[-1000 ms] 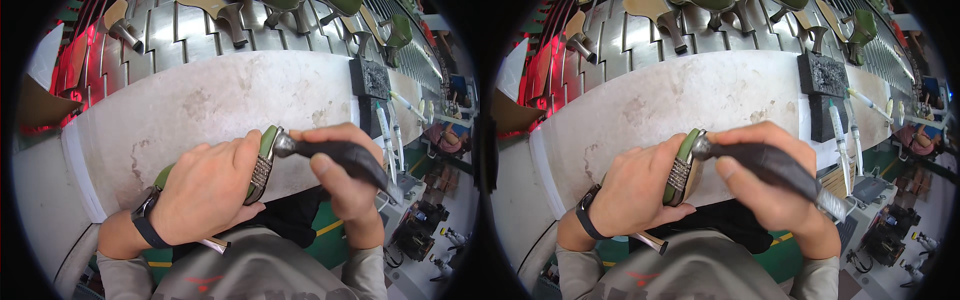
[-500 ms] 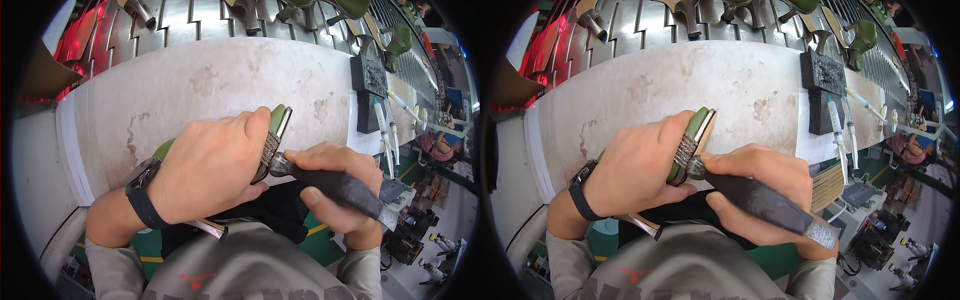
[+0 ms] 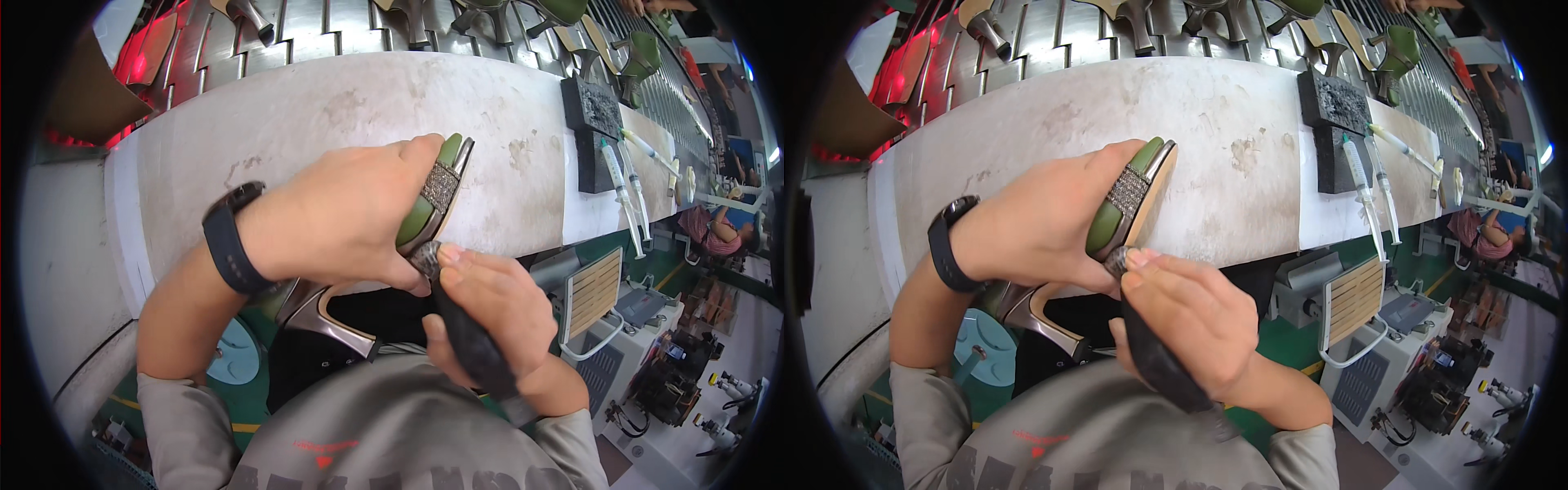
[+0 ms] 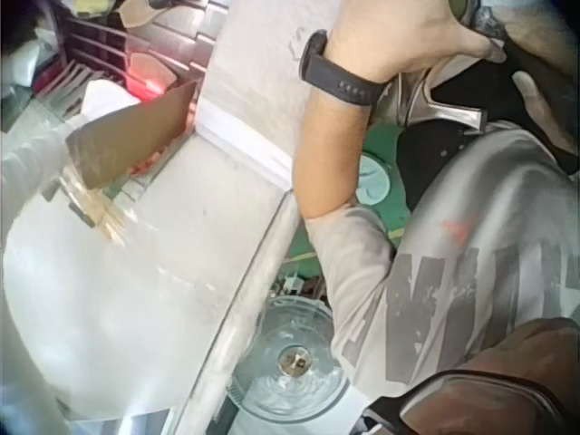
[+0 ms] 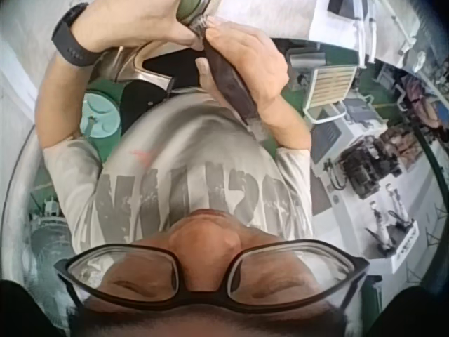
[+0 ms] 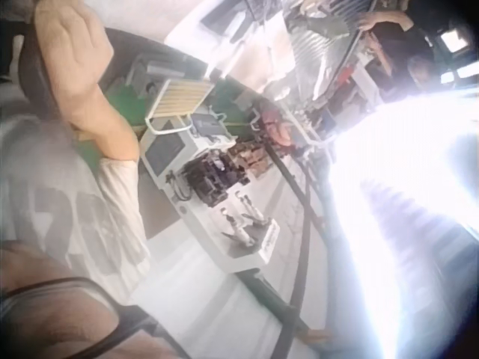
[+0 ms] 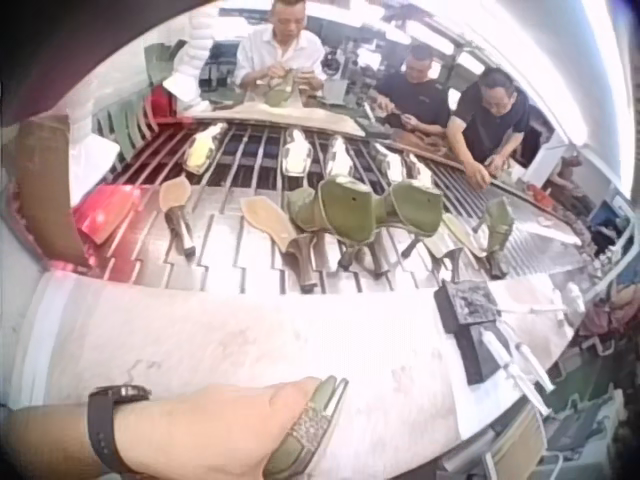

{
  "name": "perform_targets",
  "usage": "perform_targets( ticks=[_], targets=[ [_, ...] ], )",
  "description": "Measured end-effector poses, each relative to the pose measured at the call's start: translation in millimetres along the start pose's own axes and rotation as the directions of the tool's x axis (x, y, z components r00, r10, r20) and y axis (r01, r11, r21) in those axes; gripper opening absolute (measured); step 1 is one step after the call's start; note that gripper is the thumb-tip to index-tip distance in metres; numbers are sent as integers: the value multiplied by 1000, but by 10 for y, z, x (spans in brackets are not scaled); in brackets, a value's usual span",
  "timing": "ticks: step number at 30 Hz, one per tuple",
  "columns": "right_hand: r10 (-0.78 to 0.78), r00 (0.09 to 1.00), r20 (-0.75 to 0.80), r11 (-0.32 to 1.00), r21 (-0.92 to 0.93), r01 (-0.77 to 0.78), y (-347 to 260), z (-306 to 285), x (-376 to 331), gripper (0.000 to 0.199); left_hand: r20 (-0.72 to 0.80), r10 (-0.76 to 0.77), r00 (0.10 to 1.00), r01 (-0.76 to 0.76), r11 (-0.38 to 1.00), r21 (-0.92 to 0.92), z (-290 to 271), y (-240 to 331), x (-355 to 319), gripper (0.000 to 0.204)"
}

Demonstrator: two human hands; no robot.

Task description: The person assembles high-heeled shoes by applying glue with a syringe, attaching shoe soles to lasted shoe uppers by hand, and hammering along the edges with a hammer before placing the shoes onto a conveyor belt.

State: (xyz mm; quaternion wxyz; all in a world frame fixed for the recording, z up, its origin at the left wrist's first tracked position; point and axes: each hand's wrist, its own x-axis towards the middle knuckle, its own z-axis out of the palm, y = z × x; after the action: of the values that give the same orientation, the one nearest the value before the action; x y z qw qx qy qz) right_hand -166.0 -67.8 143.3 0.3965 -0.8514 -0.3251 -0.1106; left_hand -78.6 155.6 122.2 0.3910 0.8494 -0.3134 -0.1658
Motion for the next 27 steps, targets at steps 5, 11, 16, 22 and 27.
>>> perform_targets(
  ticks=[5, 11, 16, 22, 27],
  targets=[
    [44, 996, -83, 998, 55, -40, -52, -72, -23, 43, -67, -8, 998, -3, 987, -159, -21, -288, -249, 57],
    [-39, 999, 22, 989, -142, 42, -159, 176, -40, 29, -174, 22, 985, -35, 997, -76, 54, -225, -306, 41],
    [-23, 999, -28, 998, -59, 21, -239, 472, -83, 31, -197, 19, 980, -37, 995, -89, 84, -243, -332, 37],
    [0, 1000, -4, 991, 137, 0, -235, 519, -34, 35, -237, 33, 971, -46, 998, -52, 73, -206, -307, 37],
    [-33, 998, -57, 972, 231, 45, -129, 551, 49, 37, -143, -78, 987, 60, 990, -124, -2, -130, -243, 36]
  ],
)
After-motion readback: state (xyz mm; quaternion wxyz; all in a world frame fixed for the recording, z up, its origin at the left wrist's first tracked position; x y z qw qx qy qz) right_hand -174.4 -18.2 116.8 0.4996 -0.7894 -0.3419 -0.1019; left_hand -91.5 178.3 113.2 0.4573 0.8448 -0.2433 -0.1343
